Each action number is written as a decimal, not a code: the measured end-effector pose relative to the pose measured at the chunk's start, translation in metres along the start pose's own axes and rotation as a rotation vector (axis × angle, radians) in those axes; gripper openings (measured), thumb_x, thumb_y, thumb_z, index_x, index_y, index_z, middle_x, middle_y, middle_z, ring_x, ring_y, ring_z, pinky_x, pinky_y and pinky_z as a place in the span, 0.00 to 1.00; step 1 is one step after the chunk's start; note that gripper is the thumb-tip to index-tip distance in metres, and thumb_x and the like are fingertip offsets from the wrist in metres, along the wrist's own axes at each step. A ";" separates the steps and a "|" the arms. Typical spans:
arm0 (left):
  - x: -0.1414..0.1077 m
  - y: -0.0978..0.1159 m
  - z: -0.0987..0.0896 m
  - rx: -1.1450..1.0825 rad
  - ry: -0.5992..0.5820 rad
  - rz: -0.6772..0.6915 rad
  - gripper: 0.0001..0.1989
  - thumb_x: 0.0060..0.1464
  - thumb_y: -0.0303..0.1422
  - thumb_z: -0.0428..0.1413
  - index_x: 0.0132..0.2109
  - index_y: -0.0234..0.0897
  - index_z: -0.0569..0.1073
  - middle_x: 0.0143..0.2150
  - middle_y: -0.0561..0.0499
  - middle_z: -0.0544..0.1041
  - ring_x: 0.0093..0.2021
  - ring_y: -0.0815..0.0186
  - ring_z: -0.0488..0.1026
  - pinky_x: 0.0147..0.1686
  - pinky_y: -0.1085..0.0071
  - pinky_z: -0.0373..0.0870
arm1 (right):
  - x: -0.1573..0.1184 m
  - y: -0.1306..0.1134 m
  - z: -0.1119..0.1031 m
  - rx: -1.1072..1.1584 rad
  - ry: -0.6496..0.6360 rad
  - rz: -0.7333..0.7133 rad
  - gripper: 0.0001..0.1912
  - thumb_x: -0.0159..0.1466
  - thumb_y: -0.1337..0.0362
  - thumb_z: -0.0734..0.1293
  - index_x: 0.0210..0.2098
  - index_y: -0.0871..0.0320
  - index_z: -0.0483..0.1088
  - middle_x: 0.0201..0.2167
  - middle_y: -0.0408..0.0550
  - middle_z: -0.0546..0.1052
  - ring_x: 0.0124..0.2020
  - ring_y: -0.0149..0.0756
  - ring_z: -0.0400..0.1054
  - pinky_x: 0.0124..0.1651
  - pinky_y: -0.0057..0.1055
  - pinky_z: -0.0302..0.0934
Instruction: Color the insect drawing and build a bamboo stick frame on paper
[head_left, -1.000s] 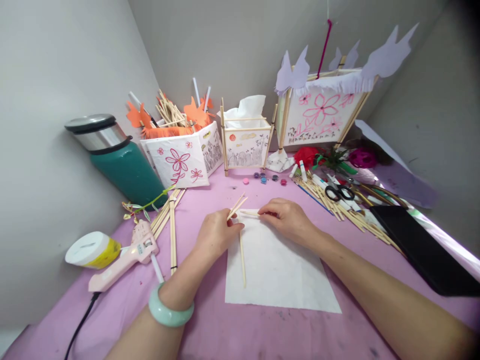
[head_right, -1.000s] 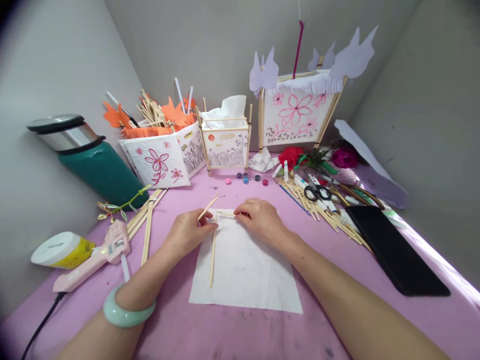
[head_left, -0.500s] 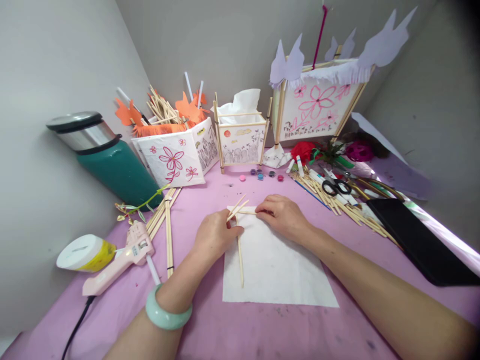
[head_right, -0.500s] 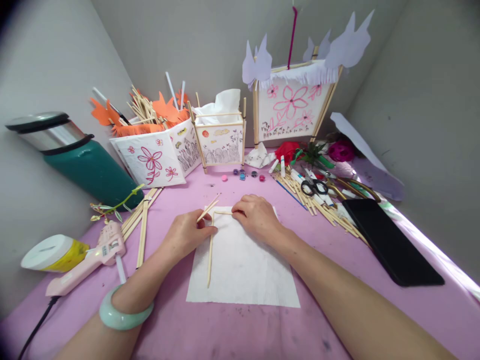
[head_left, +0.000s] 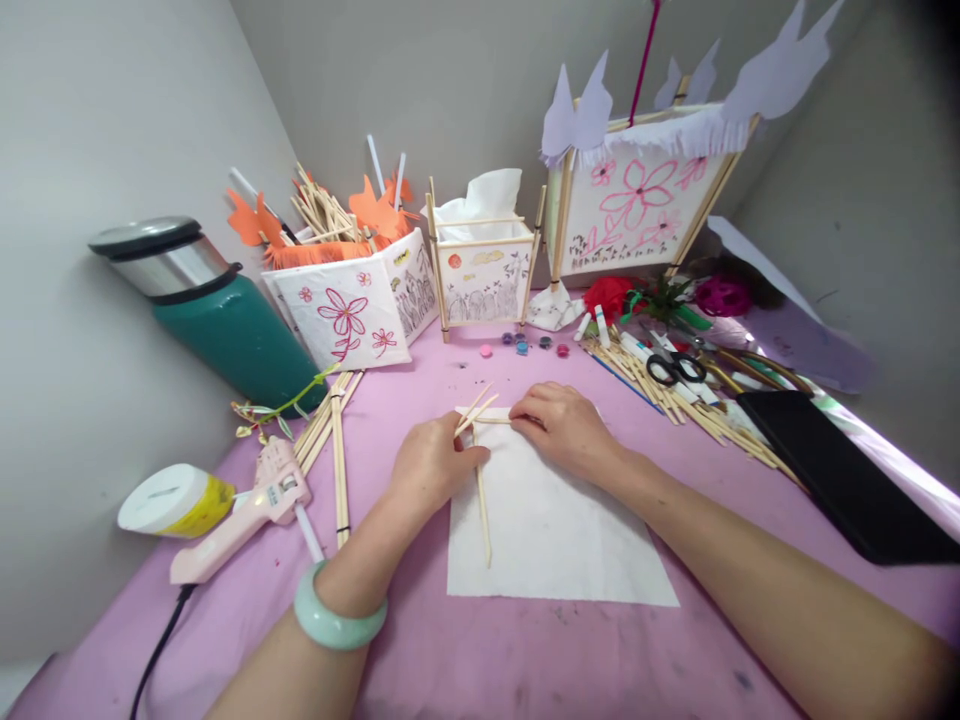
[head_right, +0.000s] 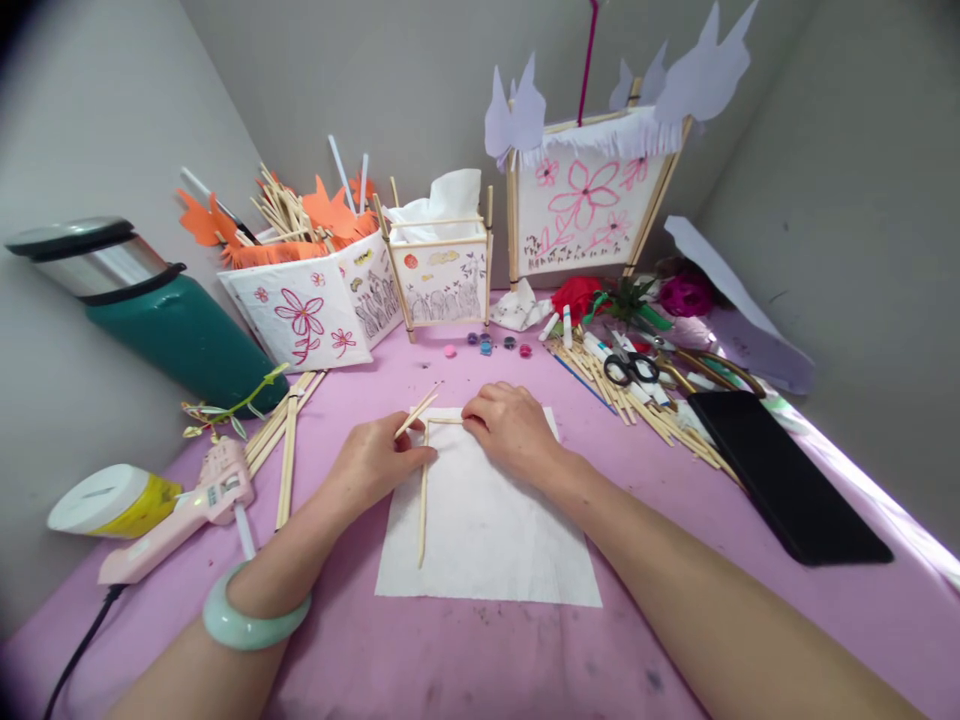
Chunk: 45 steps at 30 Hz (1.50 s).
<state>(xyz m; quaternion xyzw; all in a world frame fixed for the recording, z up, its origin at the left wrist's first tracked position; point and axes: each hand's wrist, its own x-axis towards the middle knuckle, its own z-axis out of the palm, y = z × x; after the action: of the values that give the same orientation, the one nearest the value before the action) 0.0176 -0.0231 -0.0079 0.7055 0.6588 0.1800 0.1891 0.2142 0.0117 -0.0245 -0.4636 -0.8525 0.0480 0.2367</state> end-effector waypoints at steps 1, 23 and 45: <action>0.000 0.000 -0.001 -0.003 0.005 0.003 0.11 0.47 0.38 0.58 0.39 0.39 0.75 0.25 0.53 0.74 0.27 0.65 0.70 0.26 0.72 0.59 | -0.001 -0.003 -0.003 -0.005 0.007 0.002 0.08 0.63 0.65 0.63 0.34 0.59 0.75 0.33 0.49 0.75 0.39 0.37 0.65 0.42 0.32 0.52; 0.006 -0.008 -0.006 0.037 -0.010 0.001 0.06 0.48 0.33 0.53 0.32 0.38 0.75 0.29 0.50 0.78 0.30 0.64 0.72 0.30 0.71 0.62 | -0.014 -0.092 -0.006 -0.154 -0.495 0.060 0.19 0.64 0.64 0.55 0.23 0.59 0.72 0.24 0.52 0.78 0.27 0.40 0.72 0.25 0.33 0.47; 0.003 -0.004 0.000 0.013 0.031 -0.013 0.08 0.47 0.33 0.55 0.36 0.39 0.75 0.28 0.52 0.77 0.30 0.64 0.72 0.31 0.72 0.63 | -0.009 -0.092 -0.010 -0.055 -0.472 0.109 0.17 0.63 0.62 0.58 0.23 0.59 0.73 0.23 0.49 0.77 0.24 0.35 0.68 0.25 0.31 0.45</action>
<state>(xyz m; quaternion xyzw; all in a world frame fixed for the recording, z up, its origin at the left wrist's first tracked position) 0.0142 -0.0196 -0.0095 0.6997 0.6673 0.1856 0.1754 0.1517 -0.0488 0.0088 -0.4912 -0.8589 0.1444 0.0152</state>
